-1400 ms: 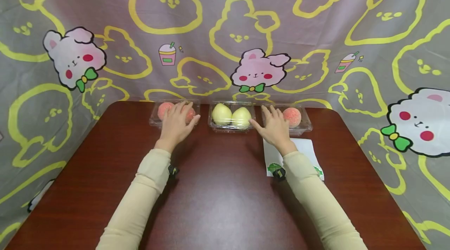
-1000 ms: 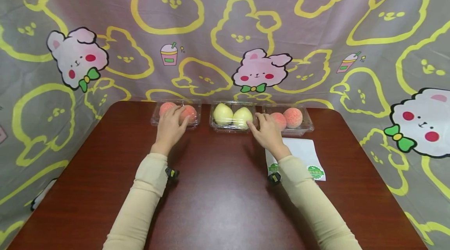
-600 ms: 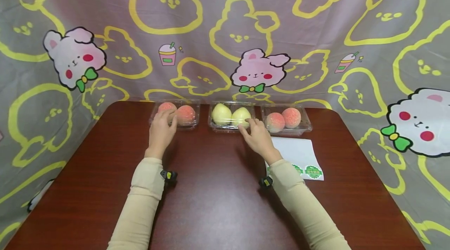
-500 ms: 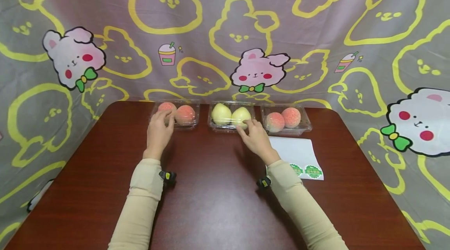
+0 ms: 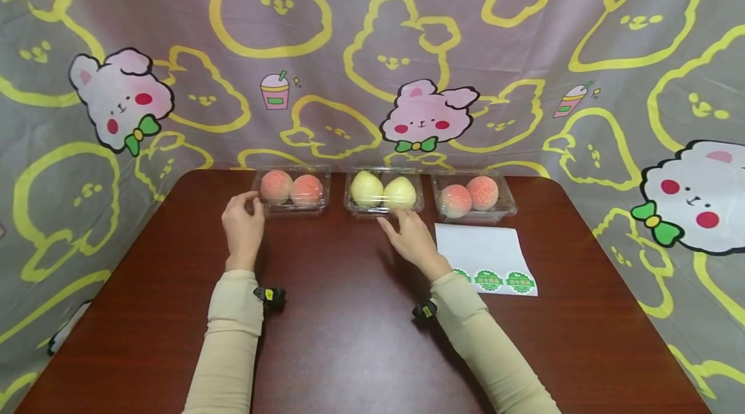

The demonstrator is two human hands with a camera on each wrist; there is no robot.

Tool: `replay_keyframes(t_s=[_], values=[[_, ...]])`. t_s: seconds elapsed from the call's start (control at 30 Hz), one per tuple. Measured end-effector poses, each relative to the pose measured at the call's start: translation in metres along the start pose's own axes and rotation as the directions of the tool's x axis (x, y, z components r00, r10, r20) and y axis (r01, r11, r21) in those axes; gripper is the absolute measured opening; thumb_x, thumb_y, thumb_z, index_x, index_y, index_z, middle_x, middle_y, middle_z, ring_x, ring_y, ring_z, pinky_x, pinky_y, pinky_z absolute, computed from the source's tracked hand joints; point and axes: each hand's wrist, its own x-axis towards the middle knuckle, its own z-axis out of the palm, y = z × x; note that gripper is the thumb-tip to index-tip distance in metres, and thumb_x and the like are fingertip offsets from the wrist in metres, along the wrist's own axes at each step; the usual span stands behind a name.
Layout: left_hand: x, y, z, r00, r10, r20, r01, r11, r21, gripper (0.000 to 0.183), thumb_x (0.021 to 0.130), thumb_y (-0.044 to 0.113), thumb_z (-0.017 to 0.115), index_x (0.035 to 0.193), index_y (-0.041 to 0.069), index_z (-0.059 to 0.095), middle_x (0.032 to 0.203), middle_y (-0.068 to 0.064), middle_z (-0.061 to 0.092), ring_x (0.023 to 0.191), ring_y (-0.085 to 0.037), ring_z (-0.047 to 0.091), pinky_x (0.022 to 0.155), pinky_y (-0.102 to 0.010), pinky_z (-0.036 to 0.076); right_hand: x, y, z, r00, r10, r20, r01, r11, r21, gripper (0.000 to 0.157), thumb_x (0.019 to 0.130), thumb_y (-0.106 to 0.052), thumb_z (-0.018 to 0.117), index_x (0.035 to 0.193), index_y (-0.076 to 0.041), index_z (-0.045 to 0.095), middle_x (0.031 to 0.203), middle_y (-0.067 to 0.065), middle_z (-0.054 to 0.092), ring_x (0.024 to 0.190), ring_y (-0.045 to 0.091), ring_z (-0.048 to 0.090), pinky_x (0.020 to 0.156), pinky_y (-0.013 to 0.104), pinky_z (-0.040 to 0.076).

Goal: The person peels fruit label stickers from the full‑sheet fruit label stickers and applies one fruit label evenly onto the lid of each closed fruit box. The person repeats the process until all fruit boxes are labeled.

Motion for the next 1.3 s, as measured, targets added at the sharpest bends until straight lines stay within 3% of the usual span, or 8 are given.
replay_keyframes(t_s=[0.3,0.43,0.6,1.07,1.3], values=[[0.002,-0.010,0.000,0.987,-0.158,-0.034,0.158,0.987,-0.019,0.026,0.095,0.008,0.052,0.114,-0.007,0.063,0.106,-0.028,0.063,0.100,-0.042,0.059,0.089,-0.051,0.046,-0.002,-0.003,0.009,1.000,0.004,0.026,-0.005,0.998,0.064,0.037,0.097,-0.035,0.055,0.116,-0.004,0.063,0.110,0.015,0.068,0.106,0.031,0.064,0.095,0.045,0.050],[0.004,-0.015,0.003,0.975,-0.223,-0.003,0.222,0.974,-0.044,0.030,0.097,0.010,0.050,0.121,-0.005,0.059,0.111,-0.026,0.063,0.101,-0.038,0.061,0.088,-0.048,0.049,-0.003,-0.004,0.012,0.999,-0.009,0.046,0.006,0.997,0.075,0.036,0.096,-0.034,0.057,0.114,-0.004,0.065,0.094,0.012,0.067,0.089,0.026,0.063,0.084,0.042,0.051],[0.009,-0.022,0.009,0.955,-0.290,0.058,0.292,0.956,-0.039,0.036,0.099,0.013,0.046,0.129,-0.006,0.053,0.119,-0.028,0.060,0.109,-0.039,0.060,0.094,-0.049,0.048,-0.004,-0.006,0.016,0.996,0.002,0.088,-0.010,0.996,0.085,0.037,0.096,-0.034,0.057,0.113,-0.003,0.066,0.090,0.011,0.070,0.085,0.022,0.065,0.082,0.039,0.053],[0.019,-0.028,0.013,0.912,-0.391,0.124,0.397,0.918,-0.023,0.038,0.100,0.017,0.041,0.127,-0.005,0.057,0.122,-0.029,0.062,0.114,-0.040,0.059,0.099,-0.049,0.048,-0.005,-0.006,0.021,0.996,-0.006,0.094,-0.003,0.996,0.093,0.034,0.094,-0.032,0.060,0.110,-0.003,0.068,0.089,0.012,0.072,0.084,0.023,0.067,0.080,0.038,0.054],[0.020,-0.027,0.013,0.902,-0.412,0.127,0.416,0.909,-0.008,0.037,0.099,0.014,0.042,0.127,-0.005,0.057,0.123,-0.029,0.062,0.117,-0.040,0.058,0.101,-0.049,0.046,-0.005,-0.003,0.023,0.996,-0.011,0.089,-0.001,0.992,0.126,0.032,0.093,-0.027,0.062,0.109,-0.001,0.067,0.089,0.015,0.074,0.081,0.024,0.069,0.076,0.037,0.056]])
